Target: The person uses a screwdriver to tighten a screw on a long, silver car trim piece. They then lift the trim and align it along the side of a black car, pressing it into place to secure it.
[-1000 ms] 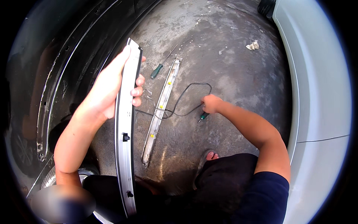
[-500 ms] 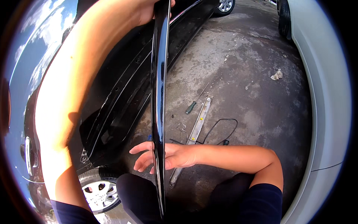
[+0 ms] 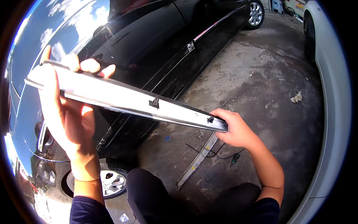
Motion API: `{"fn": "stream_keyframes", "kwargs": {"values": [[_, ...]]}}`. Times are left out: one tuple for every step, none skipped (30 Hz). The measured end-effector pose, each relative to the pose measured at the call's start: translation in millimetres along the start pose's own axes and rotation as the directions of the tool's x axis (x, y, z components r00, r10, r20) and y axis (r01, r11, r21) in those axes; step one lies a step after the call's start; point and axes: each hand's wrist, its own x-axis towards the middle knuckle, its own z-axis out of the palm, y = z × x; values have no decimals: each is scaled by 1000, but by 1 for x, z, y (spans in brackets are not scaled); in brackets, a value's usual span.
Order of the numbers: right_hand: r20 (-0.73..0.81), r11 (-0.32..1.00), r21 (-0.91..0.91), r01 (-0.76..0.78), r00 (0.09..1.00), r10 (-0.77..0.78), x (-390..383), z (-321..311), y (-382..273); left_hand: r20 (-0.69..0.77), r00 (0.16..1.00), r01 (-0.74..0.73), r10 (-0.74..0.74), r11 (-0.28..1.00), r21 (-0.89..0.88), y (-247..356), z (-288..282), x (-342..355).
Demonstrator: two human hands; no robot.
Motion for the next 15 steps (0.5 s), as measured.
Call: {"fn": "stream_keyframes", "kwargs": {"values": [[-101,986,-159,55,992,-71,0,-2,5,-133,990,28,-41,995,-94,-14,-13,-29],[-123,969,-247,23,991,-55,1,-4,7,-263,960,48,-93,984,-174,-20,-33,-61],[-74,914,-401,65,992,-103,6,-5,4,-391,903,99,-176,973,-208,-21,-60,-92],[-100,876,-470,110,979,-177,10,0,3,-404,874,150,-272,940,-308,-13,-70,-119],[-109,824,-547,150,963,-248,15,3,4,-411,833,192,-371,890,-414,-12,-77,-144],[-169,790,-597,143,940,-298,20,9,3,-510,761,194,-401,891,-410,-16,-81,-168],[-244,749,-650,130,898,-367,24,15,3,-606,668,200,-432,889,-413,-23,-79,-185],[-316,730,-679,75,868,-383,29,20,-1,-638,625,196,-450,881,-430,-31,-83,-198],[-383,711,-702,23,831,-404,33,24,-6,-656,584,180,-478,864,-469,-38,-90,-210],[-385,626,-779,-28,809,-443,35,26,-4,-672,553,148,-493,852,-503,-43,-95,-216],[-419,587,-807,-71,769,-483,39,29,-5,-686,521,113,-508,837,-535,-47,-100,-221],[-447,547,-829,-116,725,-525,45,32,-8,-694,527,90,-491,844,-529,-52,-112,-233],[-469,506,-847,-163,679,-566,50,38,-13,-702,511,69,-497,837,-542,-51,-117,-237],[-458,453,-868,-205,684,-567,55,40,-15,-681,520,44,-516,812,-582,-50,-129,-245],[-479,436,-865,-249,669,-569,58,40,-22,-657,531,20,-535,783,-621,-50,-143,-251]]}}
